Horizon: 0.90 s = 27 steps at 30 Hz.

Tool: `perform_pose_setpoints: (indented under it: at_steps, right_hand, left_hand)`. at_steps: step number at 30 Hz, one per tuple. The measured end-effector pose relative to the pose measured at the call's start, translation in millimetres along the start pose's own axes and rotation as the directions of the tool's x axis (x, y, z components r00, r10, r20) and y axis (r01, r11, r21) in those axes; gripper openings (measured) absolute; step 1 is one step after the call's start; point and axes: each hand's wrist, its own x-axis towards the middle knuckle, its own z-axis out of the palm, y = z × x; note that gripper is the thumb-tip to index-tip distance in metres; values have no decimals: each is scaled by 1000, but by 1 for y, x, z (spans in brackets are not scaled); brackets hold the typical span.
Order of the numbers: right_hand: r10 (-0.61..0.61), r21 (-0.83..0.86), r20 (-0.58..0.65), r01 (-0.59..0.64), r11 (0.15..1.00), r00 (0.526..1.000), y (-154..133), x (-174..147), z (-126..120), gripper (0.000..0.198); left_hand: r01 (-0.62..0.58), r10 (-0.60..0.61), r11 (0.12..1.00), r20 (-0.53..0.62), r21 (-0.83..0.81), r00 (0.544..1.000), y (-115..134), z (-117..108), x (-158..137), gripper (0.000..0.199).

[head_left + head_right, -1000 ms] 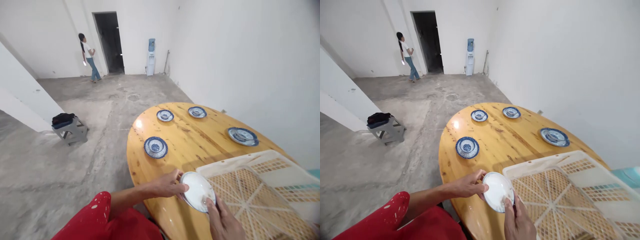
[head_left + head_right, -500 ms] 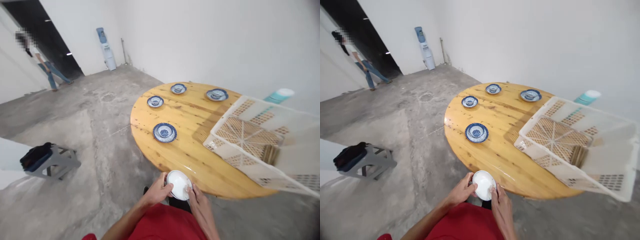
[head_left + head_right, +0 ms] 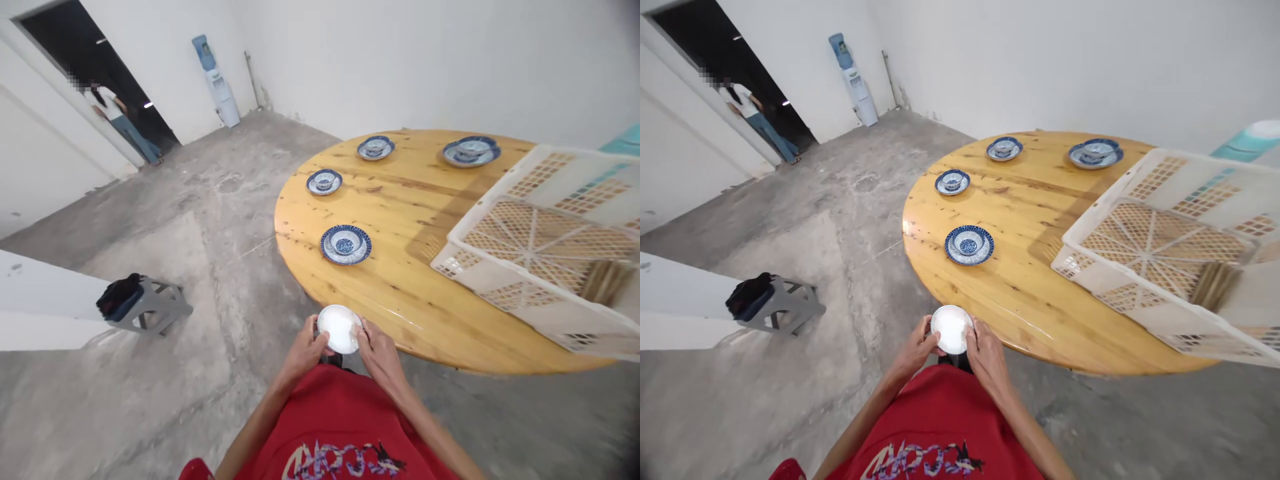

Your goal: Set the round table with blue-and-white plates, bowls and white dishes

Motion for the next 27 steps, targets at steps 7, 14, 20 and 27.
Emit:
perform_pose_setpoints:
  at_steps: [7, 14, 20, 27]
  right_hand:
    - [2, -26, -26, -2, 1000, 1000, 29, 9, -5, 62]
    - [90, -13, -119, -92, 996, 989, 48, 3, -28, 66]
    - [179, 12, -190, -180, 984, 965, 54, 1, -39, 69]
    - [233, 11, -219, -236, 972, 947, 47, 22, -17, 68]
  left_hand:
    - [8, -7, 999, -33, 36, 999, 14, 20, 9, 41]
    - [26, -40, 990, 101, 139, 994, 25, 45, 33, 41]
    - [35, -76, 984, 230, 177, 970, 30, 55, 57, 44]
    - [36, -80, 988, 290, 153, 954, 35, 29, 82, 46]
